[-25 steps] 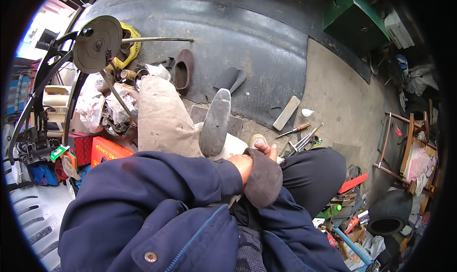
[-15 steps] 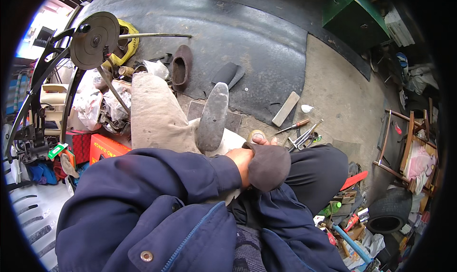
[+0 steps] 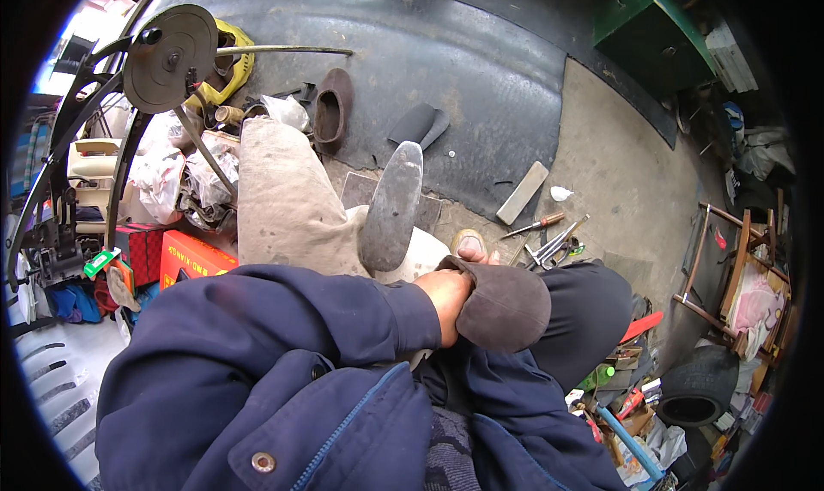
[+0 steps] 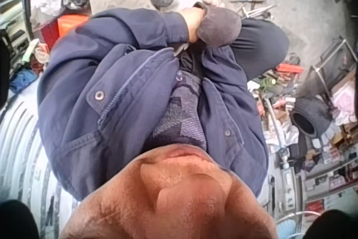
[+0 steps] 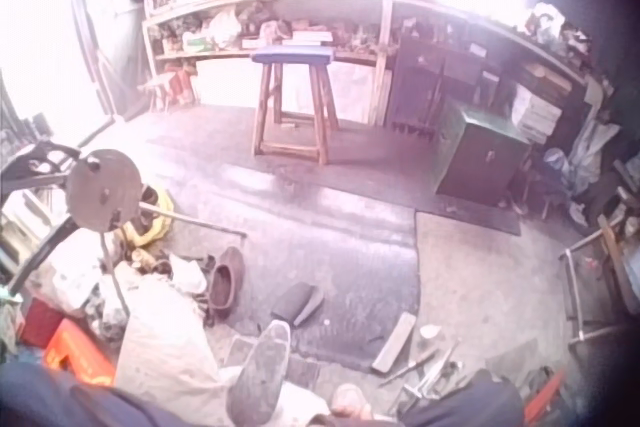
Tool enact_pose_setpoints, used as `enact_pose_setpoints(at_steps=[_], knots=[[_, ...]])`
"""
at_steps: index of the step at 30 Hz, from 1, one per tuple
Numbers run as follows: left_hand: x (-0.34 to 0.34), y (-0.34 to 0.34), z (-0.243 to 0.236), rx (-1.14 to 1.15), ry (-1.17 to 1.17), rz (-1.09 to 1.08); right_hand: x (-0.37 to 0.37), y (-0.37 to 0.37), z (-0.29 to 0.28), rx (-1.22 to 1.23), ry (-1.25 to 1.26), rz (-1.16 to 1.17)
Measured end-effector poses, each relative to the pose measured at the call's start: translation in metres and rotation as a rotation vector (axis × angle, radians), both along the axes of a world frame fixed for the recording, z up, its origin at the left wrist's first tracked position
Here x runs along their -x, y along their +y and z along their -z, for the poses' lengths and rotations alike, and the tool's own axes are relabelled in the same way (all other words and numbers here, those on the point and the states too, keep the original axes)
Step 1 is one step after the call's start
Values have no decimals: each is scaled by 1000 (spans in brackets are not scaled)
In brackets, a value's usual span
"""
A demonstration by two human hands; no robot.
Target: The person applies glue to a black shoe sole and presses it onto a shoe upper, repeatedly checking the bond. The person then handles a power adapter and a smartphone before placing them in a bag.
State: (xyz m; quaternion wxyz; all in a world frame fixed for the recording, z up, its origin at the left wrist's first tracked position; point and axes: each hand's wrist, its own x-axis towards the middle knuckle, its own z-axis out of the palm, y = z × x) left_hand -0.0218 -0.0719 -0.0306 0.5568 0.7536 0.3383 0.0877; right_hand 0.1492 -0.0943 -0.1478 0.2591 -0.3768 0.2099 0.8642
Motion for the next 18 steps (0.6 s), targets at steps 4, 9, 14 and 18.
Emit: enact_pose_setpoints(at_steps=[4,9,14,18], knots=[[3,-4,17,-18,1,20,-6,4,3,26,31,-15],[0,-3,20,-35,-5,23,-13,12,27,20,240,-74],[-1,-1,16,-18,6,13,-18,10,40,47,602,-44],[1,-2,15,30,44,12,-20,20,33,79,1167,-145]])
